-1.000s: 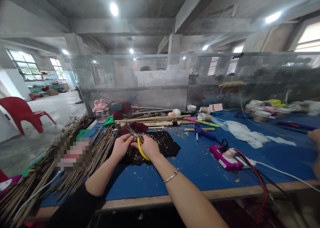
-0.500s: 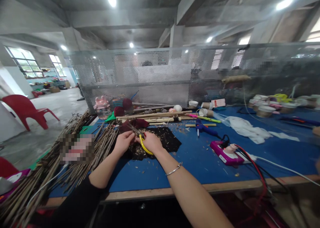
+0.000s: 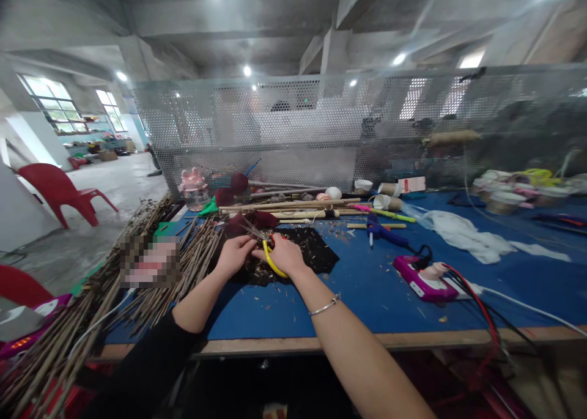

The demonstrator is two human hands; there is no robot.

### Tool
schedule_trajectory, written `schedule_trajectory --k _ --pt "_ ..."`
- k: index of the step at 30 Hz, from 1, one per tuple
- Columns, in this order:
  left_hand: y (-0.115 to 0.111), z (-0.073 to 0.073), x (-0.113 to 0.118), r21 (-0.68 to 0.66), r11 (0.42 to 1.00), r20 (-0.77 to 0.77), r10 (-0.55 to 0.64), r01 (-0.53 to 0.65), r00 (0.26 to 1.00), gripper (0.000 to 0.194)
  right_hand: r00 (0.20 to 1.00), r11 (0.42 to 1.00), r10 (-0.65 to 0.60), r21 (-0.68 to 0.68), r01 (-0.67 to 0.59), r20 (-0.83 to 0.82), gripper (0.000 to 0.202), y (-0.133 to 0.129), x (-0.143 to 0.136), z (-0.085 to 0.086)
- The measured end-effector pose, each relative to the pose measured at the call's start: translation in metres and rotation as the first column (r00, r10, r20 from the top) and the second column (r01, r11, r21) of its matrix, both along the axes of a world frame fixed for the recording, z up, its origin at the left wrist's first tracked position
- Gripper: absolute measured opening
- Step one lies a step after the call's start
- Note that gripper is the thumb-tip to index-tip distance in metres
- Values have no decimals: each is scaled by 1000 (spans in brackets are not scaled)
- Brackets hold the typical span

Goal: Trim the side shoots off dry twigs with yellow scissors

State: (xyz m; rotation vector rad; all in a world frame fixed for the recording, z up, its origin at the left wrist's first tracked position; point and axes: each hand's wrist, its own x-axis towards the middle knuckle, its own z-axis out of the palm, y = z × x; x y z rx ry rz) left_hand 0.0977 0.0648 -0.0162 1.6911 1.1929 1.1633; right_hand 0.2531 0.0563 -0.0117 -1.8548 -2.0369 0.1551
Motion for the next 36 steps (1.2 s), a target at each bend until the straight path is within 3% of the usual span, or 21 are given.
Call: schedule_trajectory --k 6,11,17,21,26,30,36 --pt "1 0 -1 70 997 -23 13 -12 1000 25 1000 1000 -7 -21 6 -31 52 0 -2 1" --pt "1 0 0 -18 999 47 -30 31 998 26 999 999 -34 -31 33 -37 49 -1 -2 2" --pt "1 1 2 -77 997 149 37 -26 988 30 1000 1000 7 17 -6 -5 54 -1 -2 -2" --pt "0 2 2 -23 999 106 33 -31 994 29 999 997 42 71 -43 16 57 -2 -4 -1" --pt "-3 4 1 46 996 34 75 -77 997 28 996 992 -9 129 -4 93 61 -3 -9 2" --pt "-4 4 1 95 988 8 121 -121 993 28 997 996 -9 90 3 73 60 -4 -11 2" --pt "-1 0 0 50 991 60 121 -124 991 35 998 998 -60 36 59 36 58 -6 -11 1"
